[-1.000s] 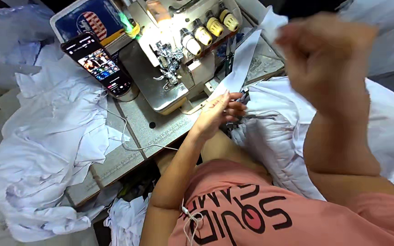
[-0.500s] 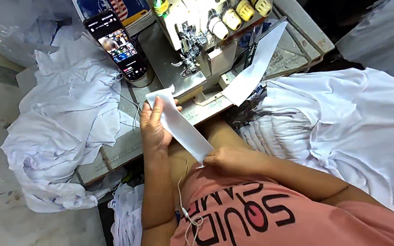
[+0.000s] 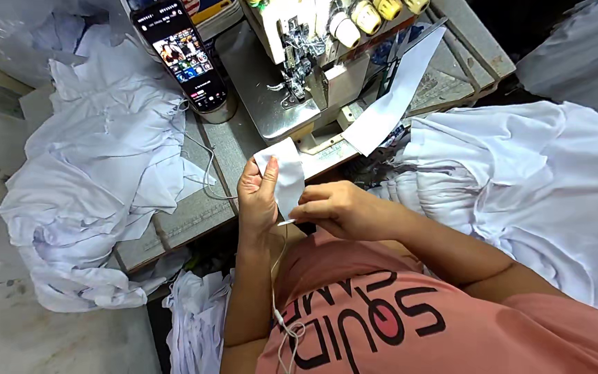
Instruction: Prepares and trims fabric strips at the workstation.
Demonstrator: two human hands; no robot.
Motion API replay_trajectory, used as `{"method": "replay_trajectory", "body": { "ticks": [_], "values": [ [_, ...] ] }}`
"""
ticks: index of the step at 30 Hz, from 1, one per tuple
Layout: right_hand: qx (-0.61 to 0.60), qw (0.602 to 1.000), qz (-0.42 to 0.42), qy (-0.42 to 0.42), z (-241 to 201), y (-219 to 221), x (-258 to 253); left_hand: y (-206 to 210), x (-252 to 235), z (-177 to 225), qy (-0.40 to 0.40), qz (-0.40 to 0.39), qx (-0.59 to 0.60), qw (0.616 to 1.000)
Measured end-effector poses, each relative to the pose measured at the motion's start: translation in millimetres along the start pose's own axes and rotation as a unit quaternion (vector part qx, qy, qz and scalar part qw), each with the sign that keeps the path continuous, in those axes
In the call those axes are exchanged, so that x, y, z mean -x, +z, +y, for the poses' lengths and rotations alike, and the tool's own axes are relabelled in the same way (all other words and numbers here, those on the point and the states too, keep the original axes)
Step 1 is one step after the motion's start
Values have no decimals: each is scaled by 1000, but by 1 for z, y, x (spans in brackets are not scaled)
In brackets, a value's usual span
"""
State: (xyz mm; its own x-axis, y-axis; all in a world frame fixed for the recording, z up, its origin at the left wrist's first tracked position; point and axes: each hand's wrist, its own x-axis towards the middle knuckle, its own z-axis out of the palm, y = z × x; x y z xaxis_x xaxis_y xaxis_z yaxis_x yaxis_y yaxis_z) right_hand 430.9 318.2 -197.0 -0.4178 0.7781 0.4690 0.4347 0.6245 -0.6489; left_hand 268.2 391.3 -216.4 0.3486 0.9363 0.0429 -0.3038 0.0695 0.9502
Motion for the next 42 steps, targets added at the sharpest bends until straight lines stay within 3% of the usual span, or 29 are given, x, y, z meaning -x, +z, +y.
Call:
{"method": "replay_trajectory", "body": {
  "ticks": [7,18,23,32,38,42],
  "values": [
    [-5,998,63,-6,4,0,-7,-1,15,-4,7,-31,-34,999],
    [-35,992,119,18,8,2,-6,-3,22,-5,-8,-94,42,995],
    [-23,993,119,11,4,3,-4,-12,17,-4,-14,-72,-58,996],
    [-23,989,148,9,11,8,-7,-11,20,-6,-25,-87,-14,996],
    [-62,980,173,76,18,7,-5,-16,21,-6,-53,-167,71,982],
    [-56,980,178,73,16,7,-4,-18,19,-10,-47,-170,67,982]
  ]
}}
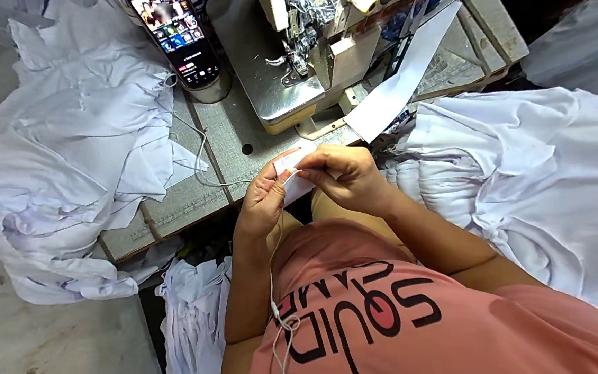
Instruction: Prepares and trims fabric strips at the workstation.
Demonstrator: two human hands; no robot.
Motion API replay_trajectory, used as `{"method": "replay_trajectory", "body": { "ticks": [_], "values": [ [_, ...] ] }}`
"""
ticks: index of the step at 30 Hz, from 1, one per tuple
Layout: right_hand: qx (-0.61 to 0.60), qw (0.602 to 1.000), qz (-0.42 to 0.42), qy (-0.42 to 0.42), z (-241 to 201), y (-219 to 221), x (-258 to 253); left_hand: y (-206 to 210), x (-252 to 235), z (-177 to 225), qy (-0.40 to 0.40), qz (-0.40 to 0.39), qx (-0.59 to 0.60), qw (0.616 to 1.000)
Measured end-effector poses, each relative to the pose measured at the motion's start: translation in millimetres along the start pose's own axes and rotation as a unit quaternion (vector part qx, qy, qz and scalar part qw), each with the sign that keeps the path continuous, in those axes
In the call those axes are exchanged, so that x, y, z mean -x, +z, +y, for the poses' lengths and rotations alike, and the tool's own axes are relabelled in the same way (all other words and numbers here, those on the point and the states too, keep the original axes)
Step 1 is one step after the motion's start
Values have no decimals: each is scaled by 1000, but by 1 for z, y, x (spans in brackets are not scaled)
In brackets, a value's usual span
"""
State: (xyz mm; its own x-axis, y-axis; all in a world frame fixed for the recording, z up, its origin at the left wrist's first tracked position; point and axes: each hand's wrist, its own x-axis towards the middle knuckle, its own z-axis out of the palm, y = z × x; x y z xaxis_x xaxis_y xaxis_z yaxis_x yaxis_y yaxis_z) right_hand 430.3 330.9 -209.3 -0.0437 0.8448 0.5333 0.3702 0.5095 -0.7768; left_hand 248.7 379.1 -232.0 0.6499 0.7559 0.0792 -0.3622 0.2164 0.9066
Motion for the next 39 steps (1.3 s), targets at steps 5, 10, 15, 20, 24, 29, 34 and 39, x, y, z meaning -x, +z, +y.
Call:
{"method": "replay_trajectory", "body": {
  "ticks": [5,10,15,20,24,29,34,39],
  "values": [
    [3,1000,18,22,2,2,0,-1,1,-1,-2,12,-6,1000],
    [-30,997,31,65,5,4,1,-1,1,-2,-4,6,-36,999],
    [-59,995,48,68,15,9,2,0,1,0,-22,5,-19,1000],
    [6,990,102,94,17,15,5,2,-3,-2,-23,17,-65,997],
    [-2,989,89,121,31,12,2,-8,-16,7,-28,-13,-104,994],
    [-27,974,201,105,30,18,-13,1,-56,41,-44,3,-268,962],
    [-66,940,282,180,50,25,-30,2,-107,44,20,62,-550,832],
    [-119,914,309,232,57,22,-42,6,-132,39,4,72,-610,789]
  ]
}}
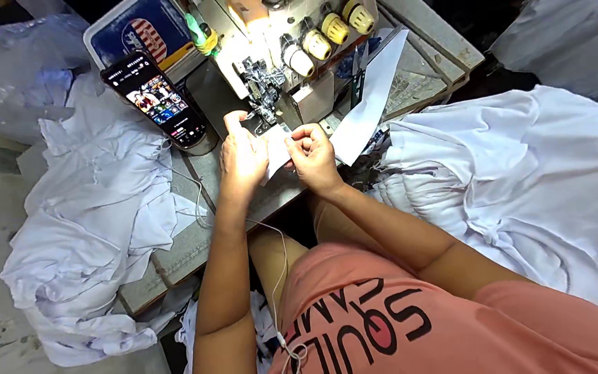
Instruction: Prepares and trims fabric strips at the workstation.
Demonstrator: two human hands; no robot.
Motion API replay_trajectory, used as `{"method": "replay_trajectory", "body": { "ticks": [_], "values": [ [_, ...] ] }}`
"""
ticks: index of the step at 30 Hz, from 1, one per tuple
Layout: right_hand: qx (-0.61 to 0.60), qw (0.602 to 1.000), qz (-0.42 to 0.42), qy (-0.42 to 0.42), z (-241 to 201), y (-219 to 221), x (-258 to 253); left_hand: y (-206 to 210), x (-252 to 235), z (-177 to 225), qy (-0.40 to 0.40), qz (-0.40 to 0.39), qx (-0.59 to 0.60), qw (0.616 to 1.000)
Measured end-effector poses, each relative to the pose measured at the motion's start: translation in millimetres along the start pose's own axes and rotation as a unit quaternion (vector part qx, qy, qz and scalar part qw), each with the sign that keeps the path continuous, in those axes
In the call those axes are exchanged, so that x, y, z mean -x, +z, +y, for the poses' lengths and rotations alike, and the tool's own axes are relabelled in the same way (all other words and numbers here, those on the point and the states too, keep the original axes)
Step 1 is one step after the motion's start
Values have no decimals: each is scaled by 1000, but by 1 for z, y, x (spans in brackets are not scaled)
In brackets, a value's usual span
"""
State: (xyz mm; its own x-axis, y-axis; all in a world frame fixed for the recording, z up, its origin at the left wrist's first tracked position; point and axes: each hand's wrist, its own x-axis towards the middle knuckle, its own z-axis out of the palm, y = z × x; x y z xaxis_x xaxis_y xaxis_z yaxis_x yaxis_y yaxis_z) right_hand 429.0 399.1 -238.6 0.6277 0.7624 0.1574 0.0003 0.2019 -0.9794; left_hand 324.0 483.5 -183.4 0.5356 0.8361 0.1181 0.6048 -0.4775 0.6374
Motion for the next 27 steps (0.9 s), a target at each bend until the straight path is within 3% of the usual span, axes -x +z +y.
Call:
{"method": "replay_trajectory", "body": {
  "ticks": [12,20,27],
  "values": [
    [7,1000,15,18,-1,2,-16,6,-10,-3,-12,41,-3,999],
    [11,1000,-14,21,-1,-3,-17,-2,-26,10,-114,57,-77,989],
    [21,992,-109,62,-2,-19,4,4,8,-6,-23,175,19,984]
  ]
}}
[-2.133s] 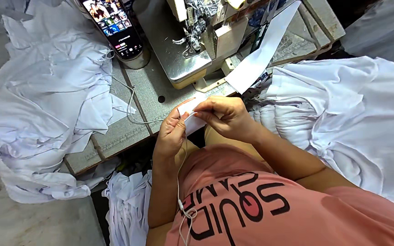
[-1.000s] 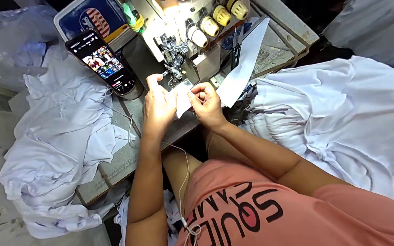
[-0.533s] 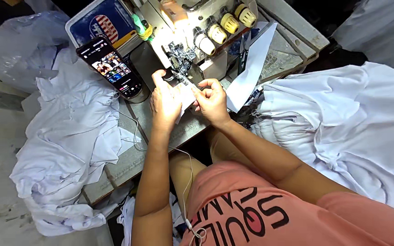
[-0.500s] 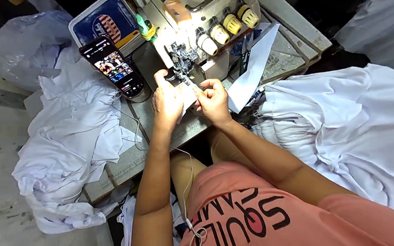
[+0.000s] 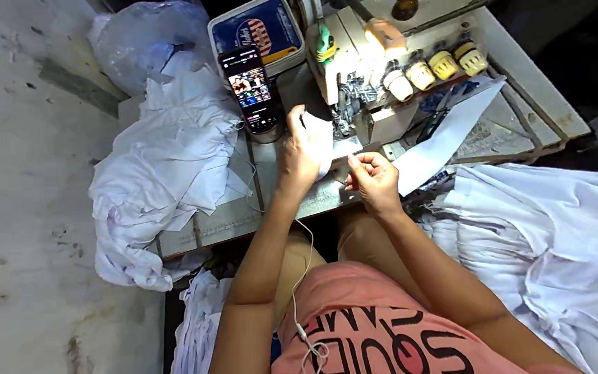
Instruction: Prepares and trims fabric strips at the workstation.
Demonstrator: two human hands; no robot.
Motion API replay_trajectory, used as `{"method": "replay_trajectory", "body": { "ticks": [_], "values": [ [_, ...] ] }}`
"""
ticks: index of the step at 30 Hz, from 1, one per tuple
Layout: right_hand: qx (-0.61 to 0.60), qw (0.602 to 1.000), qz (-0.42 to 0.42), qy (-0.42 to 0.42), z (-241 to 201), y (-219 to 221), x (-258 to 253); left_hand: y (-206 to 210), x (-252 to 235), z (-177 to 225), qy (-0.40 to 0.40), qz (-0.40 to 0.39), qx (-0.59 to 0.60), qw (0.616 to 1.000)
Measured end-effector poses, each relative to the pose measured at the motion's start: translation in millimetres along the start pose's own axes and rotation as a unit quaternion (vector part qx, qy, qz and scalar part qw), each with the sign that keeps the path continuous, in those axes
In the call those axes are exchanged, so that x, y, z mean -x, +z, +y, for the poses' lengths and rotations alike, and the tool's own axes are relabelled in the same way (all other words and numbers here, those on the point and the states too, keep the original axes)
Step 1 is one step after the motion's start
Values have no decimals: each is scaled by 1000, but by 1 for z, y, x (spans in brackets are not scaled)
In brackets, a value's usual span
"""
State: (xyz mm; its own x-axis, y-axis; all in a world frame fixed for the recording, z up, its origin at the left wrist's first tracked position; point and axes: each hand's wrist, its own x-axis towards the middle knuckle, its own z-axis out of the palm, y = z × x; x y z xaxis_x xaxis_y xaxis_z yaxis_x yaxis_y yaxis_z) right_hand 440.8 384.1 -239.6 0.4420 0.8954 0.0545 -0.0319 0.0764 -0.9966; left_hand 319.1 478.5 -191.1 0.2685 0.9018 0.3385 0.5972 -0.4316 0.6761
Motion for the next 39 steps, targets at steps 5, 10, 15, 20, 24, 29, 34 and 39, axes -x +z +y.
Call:
{"method": "replay_trajectory", "body": {
  "ticks": [5,10,15,20,24,29,34,39],
  "values": [
    [-65,989,-93,97,6,-1,-2,-5,54,12,21,-28,72,997],
    [-190,959,-118,175,0,-3,-3,20,90,12,40,-60,148,986],
    [-209,969,-30,130,9,-15,-6,8,99,-14,32,-127,148,980],
    [-256,951,114,131,12,-32,-29,-57,86,-71,-84,-111,37,990],
    [-223,965,97,96,2,-33,-26,-161,67,-140,-118,74,-132,981],
    [-67,990,-10,121,24,-22,0,-273,66,-229,-383,122,-206,892],
    [13,995,-53,86,43,-15,5,-268,66,-254,-472,46,-122,872],
    [73,992,-77,72,41,-13,4,-265,102,-213,-351,156,29,923]
  ]
}}
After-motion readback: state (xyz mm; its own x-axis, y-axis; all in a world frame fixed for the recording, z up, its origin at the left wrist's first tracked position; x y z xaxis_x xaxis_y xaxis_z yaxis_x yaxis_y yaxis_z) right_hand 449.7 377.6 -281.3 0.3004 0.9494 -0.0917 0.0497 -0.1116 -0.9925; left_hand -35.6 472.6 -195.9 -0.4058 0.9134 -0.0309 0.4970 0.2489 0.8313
